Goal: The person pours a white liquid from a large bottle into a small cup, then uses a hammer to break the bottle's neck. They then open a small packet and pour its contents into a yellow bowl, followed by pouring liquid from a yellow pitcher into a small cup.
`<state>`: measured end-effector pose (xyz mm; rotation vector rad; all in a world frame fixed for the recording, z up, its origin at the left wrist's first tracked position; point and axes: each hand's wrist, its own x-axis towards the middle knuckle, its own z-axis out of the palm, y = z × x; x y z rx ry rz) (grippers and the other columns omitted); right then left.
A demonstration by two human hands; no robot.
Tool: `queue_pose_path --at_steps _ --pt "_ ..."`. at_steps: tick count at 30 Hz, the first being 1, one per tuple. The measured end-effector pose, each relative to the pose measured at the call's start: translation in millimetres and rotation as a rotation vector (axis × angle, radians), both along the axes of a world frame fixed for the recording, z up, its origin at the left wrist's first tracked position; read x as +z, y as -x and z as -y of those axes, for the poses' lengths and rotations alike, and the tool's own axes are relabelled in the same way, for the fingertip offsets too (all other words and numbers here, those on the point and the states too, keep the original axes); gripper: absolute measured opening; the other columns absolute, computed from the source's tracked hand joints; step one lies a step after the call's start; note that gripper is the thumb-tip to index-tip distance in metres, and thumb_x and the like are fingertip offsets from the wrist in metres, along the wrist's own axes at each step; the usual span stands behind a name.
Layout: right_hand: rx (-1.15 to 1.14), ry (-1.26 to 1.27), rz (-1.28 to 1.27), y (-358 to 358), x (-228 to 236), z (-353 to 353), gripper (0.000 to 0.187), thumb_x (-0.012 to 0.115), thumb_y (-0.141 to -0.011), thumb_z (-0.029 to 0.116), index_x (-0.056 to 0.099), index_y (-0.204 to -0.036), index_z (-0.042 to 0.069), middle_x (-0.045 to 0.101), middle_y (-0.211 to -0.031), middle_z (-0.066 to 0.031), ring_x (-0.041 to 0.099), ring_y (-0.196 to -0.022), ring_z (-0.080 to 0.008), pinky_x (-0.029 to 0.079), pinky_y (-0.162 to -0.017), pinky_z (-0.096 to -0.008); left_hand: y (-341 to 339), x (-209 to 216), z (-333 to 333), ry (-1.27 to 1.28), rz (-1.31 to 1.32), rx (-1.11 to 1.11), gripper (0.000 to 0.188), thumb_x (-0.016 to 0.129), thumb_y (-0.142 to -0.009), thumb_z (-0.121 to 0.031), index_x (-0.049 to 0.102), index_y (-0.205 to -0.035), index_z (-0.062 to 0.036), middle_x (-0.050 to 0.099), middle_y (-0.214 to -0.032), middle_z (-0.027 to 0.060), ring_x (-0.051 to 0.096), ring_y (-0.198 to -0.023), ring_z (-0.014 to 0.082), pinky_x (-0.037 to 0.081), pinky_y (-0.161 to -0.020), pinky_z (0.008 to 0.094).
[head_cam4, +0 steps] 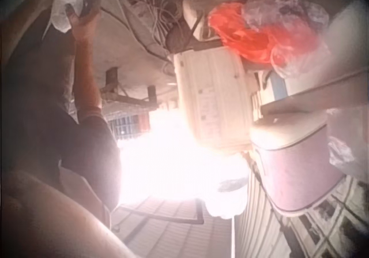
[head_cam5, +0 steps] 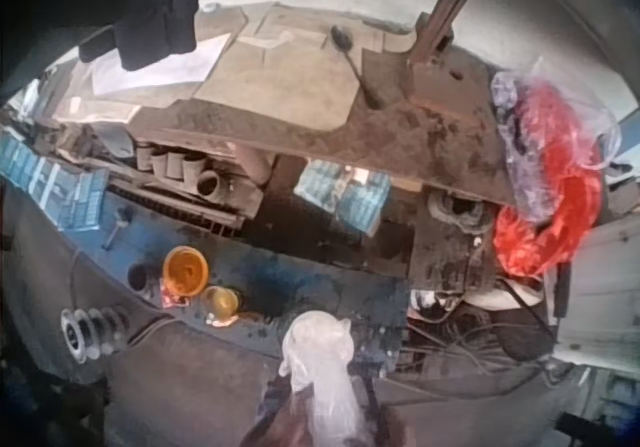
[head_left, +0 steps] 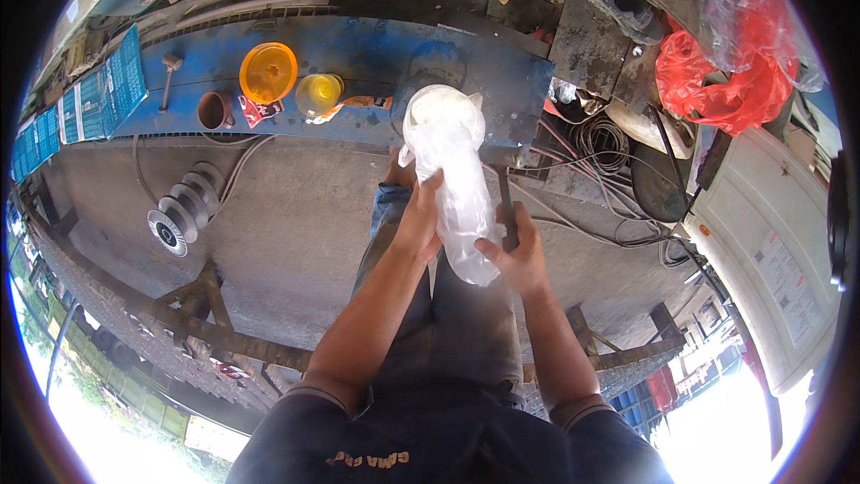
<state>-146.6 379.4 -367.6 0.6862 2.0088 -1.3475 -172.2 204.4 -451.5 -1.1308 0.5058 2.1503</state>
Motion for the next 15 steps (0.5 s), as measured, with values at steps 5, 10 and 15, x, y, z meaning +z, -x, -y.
queue_pose_path --at_steps 5,10,15 --pt "-0.080 0.037 0.027 -1 -18 -4 0.082 0.100 -0.066 0.038 0.055 -0.123 0.001 0.073 -0.114 -0.0160 0.071 -0.096 -0.0230 0.057 -0.080 -0.0381 -27 15 -2 0.131 -0.109 -0.084 0.071 0.067 -0.100 -0.025 0.032 -0.158 -0.0057 0.048 -0.151 0.0138 0.047 -0.142 0.0281 0.040 -0.117 0.0447" --pt "-0.002 0.001 -0.089 -12 -40 4 0.078 0.095 -0.070 0.028 0.053 -0.130 0.001 0.074 -0.113 -0.0180 0.073 -0.103 -0.0255 0.057 -0.085 -0.0373 -24 13 4 0.218 -0.189 -0.135 0.094 0.073 -0.096 -0.039 0.018 -0.165 -0.0070 0.036 -0.162 0.0165 0.031 -0.152 0.0296 0.025 -0.125 0.0446" --pt "-0.035 0.105 -0.097 -17 -48 9 0.075 0.094 -0.072 0.027 0.054 -0.130 0.003 0.072 -0.109 -0.0156 0.072 -0.101 -0.0248 0.056 -0.086 -0.0371 -11 17 10 0.313 -0.198 -0.194 0.081 0.070 -0.099 -0.045 0.035 -0.159 -0.0034 0.044 -0.156 0.0137 0.039 -0.146 0.0253 0.032 -0.120 0.0418"
